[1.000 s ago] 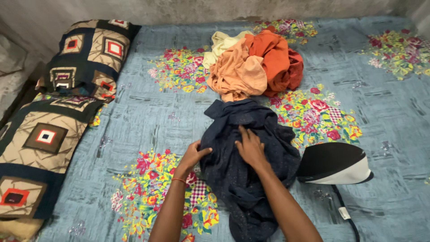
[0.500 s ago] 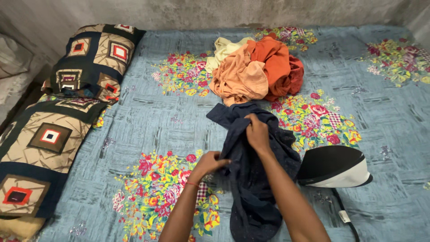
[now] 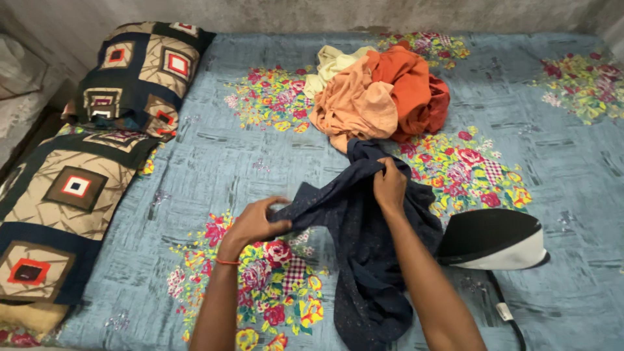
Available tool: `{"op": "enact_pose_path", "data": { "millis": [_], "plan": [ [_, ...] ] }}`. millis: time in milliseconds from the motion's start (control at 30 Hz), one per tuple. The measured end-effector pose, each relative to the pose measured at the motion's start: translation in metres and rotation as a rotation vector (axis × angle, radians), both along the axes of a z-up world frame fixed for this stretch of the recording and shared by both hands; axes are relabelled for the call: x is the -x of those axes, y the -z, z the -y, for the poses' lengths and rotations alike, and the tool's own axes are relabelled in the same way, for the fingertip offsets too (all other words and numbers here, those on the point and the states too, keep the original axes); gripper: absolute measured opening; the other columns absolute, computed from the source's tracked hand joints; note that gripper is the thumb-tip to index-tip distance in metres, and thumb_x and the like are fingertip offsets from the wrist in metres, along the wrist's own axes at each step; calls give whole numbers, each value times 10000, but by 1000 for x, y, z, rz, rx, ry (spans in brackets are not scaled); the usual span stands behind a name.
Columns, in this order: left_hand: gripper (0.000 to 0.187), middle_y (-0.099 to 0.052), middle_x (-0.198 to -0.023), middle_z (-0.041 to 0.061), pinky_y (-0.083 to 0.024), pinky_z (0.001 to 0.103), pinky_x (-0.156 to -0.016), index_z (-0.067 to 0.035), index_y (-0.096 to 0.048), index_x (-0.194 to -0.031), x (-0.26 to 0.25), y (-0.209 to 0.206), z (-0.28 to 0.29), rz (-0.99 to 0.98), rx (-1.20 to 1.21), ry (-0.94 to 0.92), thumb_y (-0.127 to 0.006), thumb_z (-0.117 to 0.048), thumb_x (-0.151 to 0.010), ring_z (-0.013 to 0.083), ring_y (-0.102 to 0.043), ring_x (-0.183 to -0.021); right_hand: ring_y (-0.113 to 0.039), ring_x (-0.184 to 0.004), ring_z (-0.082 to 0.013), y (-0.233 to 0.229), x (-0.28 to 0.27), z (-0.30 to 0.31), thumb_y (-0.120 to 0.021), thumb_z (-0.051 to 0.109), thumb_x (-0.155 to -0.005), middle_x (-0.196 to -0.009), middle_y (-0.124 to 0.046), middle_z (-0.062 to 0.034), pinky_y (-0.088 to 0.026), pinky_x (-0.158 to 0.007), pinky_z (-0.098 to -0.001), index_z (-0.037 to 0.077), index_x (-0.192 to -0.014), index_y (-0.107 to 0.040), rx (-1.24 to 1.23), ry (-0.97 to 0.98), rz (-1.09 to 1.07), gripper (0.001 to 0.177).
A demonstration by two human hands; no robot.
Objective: The person lays out a dark blue long-sleeved shirt on a bed, smooths it with their hands, and then uses an electric iron to press the back and sleeves. The shirt remains on the bed throughout the clip.
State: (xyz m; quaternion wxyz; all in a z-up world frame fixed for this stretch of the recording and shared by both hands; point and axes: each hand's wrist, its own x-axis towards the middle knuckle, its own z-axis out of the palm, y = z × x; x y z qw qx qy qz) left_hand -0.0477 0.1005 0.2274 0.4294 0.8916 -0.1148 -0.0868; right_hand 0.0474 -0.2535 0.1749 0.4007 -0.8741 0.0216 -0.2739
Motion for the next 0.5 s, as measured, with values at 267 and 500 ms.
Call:
{"op": "enact_pose_path", "data": {
  "millis": [267,500],
  "plan": [
    [306,-752,-821,38,-575,308,-702,-38,-726,-1067,20,-7,-90,-39,399,-298,-641,-116,-784,117,-698,-752,-701,-940,-436,-11,-1,-20,-634,105,-928,-980,-724,-247,-542,-798,-503,46,-1098,-681,22,-37,24,186],
    [286,-770,-880,110,-537,317,-731,-45,-774,-1129,4,14,-146,125,87,-498,-619,-185,-932,173,-690,-796,-624,-1158,-410,-8,12,-66,-700,183,-895,-1301,-611,-241,-489,-983,-479,5,-1357,-543,-3,-445,60,519]
  ]
}}
